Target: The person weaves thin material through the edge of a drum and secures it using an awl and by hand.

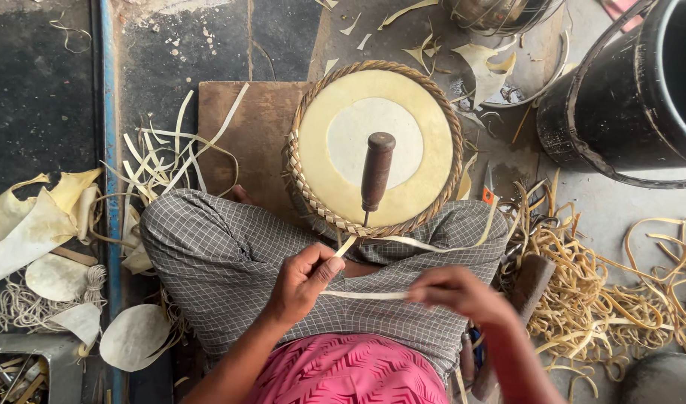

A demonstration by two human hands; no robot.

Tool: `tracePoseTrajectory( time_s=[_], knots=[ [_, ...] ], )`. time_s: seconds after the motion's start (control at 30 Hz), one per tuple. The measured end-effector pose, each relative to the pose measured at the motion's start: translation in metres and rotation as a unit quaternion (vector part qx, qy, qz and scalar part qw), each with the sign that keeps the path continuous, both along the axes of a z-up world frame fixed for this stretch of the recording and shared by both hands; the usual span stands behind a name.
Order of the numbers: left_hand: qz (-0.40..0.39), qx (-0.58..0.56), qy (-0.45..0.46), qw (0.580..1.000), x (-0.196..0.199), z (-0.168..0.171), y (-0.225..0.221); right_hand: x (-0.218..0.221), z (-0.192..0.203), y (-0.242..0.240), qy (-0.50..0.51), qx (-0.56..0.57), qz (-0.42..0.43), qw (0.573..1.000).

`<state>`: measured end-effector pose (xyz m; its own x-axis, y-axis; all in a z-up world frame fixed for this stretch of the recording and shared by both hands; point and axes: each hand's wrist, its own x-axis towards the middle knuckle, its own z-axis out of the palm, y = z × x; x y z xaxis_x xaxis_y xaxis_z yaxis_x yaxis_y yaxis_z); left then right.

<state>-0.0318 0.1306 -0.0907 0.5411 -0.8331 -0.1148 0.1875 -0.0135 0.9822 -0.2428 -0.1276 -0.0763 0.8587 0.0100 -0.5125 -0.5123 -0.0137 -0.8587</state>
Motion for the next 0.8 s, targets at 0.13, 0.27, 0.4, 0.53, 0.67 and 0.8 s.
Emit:
tracePoseTrajectory(
  time_s=[0.13, 0.27, 0.4, 0.53, 0.67, 0.8],
  knots=[
    [-0.064, -0.039, 0.162, 0.984, 0.009, 0.003, 0.0, -0.012, 0.017, -0.016, 0.231, -0.357, -0.015, 0.905],
    [-0.148, -0.027, 0.43, 0.89, 0.014, 0.008, -0.008, 0.001, 0.021, 0.027, 0.067, -0.389, -0.042, 0.918],
    [-0.224, -0.047, -0.008, 0.974, -0.018, 0.013, -0.027, 0.039, 0.036, 0.073, -0.144, -0.338, 0.049, 0.929],
    [-0.284, 0.179, 0.122, 0.934, -0.016, 0.006, -0.023, 0.058, 0.067, 0.056, -0.018, -0.295, -0.019, 0.955],
    [-0.278, 0.058, -0.142, 0.948, -0.016, 0.002, -0.025, 0.059, 0.07, 0.066, -0.065, -0.333, 0.02, 0.941],
    [-0.18, 0.027, -0.027, 0.983, -0.031, 0.013, -0.039, 0.051, 0.066, 0.07, -0.186, -0.321, 0.013, 0.928]
  ],
)
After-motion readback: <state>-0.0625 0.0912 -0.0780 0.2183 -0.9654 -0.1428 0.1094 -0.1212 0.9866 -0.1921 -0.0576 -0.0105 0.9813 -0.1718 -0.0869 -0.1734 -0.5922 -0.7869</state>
